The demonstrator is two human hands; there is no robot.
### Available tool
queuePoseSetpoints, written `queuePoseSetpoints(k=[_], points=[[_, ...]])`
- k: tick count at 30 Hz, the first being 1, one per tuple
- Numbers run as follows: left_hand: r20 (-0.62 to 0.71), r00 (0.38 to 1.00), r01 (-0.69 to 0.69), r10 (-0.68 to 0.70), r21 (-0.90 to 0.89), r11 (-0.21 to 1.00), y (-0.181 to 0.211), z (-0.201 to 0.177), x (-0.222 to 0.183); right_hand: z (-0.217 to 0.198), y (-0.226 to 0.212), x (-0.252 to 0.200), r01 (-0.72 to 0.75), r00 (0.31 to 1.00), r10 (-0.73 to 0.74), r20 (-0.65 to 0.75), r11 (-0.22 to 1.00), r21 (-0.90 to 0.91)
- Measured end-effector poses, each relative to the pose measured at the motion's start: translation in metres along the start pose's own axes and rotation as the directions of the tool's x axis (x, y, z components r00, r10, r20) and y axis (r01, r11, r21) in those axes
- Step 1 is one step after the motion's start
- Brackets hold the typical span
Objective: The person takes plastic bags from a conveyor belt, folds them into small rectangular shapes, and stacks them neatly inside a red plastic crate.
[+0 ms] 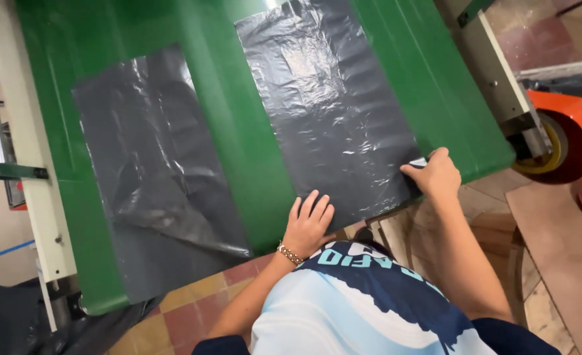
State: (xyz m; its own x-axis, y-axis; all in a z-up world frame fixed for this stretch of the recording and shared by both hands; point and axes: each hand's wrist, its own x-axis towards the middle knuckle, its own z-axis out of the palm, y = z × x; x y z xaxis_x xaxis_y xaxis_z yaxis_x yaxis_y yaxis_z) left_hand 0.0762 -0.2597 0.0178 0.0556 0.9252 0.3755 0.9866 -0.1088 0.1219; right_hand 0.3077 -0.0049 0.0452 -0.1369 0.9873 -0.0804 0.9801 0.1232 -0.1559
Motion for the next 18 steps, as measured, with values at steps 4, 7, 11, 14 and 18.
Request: queuePoseSetpoints(k=[4, 7, 11, 14, 18], points=[[-0.239, 0.969, -0.061, 0.055, -0.02, 0.998, -0.004, 0.021, 0.002, 0.004, 0.006, -0.002, -0.047, 0.99, 0.051, 0.129, 0.998, -0.034], [-0.227, 0.969, -0.109, 0.099, -0.03, 0.994, -0.012, 0.029, 0.004, 0.009, 0.003, -0.001, 0.016, 0.999, -0.012, 0.043, 0.994, -0.108], [-0.243, 0.966, -0.096, 0.087, -0.026, 0.995, -0.013, 0.015, 0.017, 0.01, 0.014, 0.005, -0.07, 0.987, 0.079, 0.139, 0.995, -0.065], [-0.159, 0.986, -0.057, 0.05, -0.034, 0.998, -0.011, -0.006, 0.025, -0.007, 0.009, 0.006, -0.115, 0.943, 0.089, 0.321, 0.991, 0.062], [-0.107, 0.994, 0.016, -0.015, 0.007, 1.0, -0.005, -0.014, 0.034, -0.041, -0.016, 0.005, -0.2, 0.96, -0.026, 0.277, 0.627, 0.753]])
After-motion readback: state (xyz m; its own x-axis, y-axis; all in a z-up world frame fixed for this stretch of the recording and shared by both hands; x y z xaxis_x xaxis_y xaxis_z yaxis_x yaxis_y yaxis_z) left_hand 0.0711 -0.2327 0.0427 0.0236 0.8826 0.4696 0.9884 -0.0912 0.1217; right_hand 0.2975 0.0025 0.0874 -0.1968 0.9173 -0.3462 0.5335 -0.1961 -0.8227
